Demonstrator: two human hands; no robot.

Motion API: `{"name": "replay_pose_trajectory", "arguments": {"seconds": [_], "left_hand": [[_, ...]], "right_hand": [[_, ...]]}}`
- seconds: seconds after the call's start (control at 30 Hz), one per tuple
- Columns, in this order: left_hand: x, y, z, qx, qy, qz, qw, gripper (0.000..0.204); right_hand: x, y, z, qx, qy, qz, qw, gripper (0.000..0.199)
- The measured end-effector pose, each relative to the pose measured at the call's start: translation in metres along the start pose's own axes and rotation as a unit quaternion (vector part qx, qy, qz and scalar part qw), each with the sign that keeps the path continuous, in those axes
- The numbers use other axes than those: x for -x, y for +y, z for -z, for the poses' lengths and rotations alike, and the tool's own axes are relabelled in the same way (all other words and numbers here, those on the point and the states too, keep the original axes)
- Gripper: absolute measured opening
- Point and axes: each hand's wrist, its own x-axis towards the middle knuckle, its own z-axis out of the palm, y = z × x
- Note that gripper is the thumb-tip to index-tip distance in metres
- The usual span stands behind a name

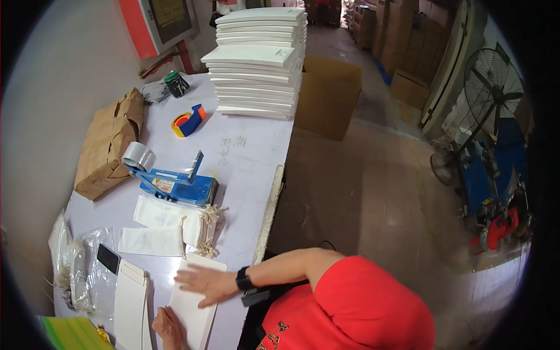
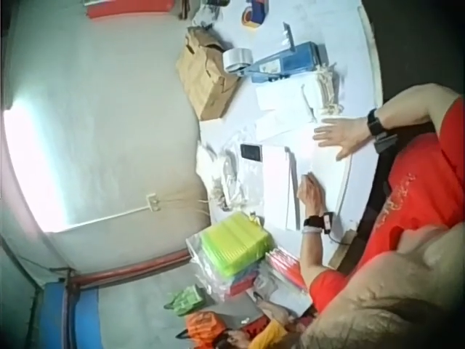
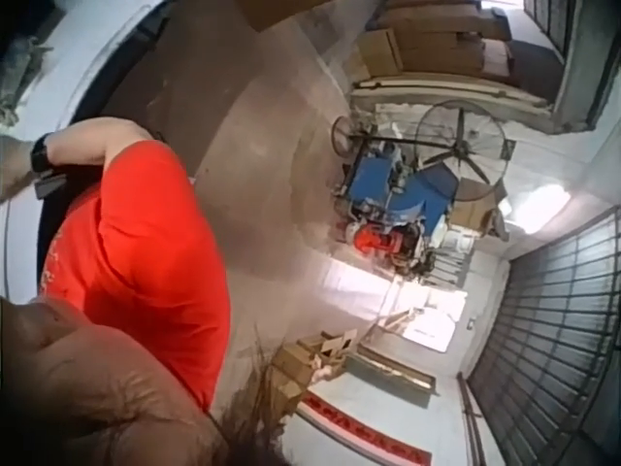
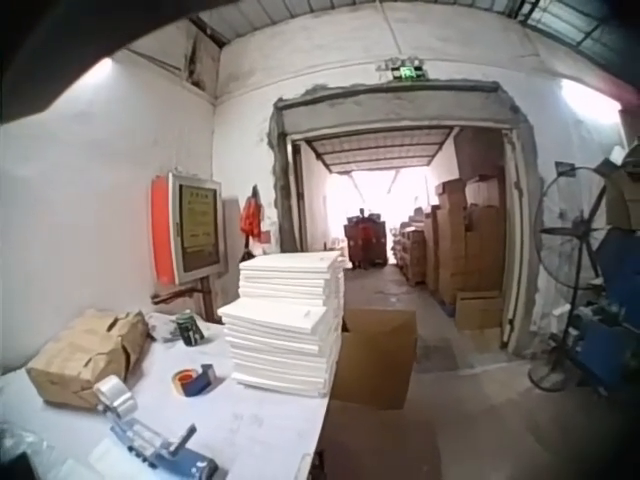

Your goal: The person picks up a white box from a stack, folds it into shape, and places a bundle of colorful straws and a white pouch inside before closing the lid.

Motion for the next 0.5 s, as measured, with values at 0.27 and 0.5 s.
{"name": "replay_pose_trajectory", "arguments": {"seconds": [0.27, 0.5], "left_hand": [[0.001, 0.094, 0.039, 0.052, -0.125, 0.013, 0.991, 0.067], [0.020, 0.063, 0.013, 0.041, -0.082, -0.011, 0.996, 0.073]], "right_hand": [[0.006, 0.015, 0.000, 0.006, 0.037, -0.009, 0.999, 0.068], [-0.005, 0.004, 0.018, 0.141, -0.049, -0.017, 0.989, 0.065]]}}
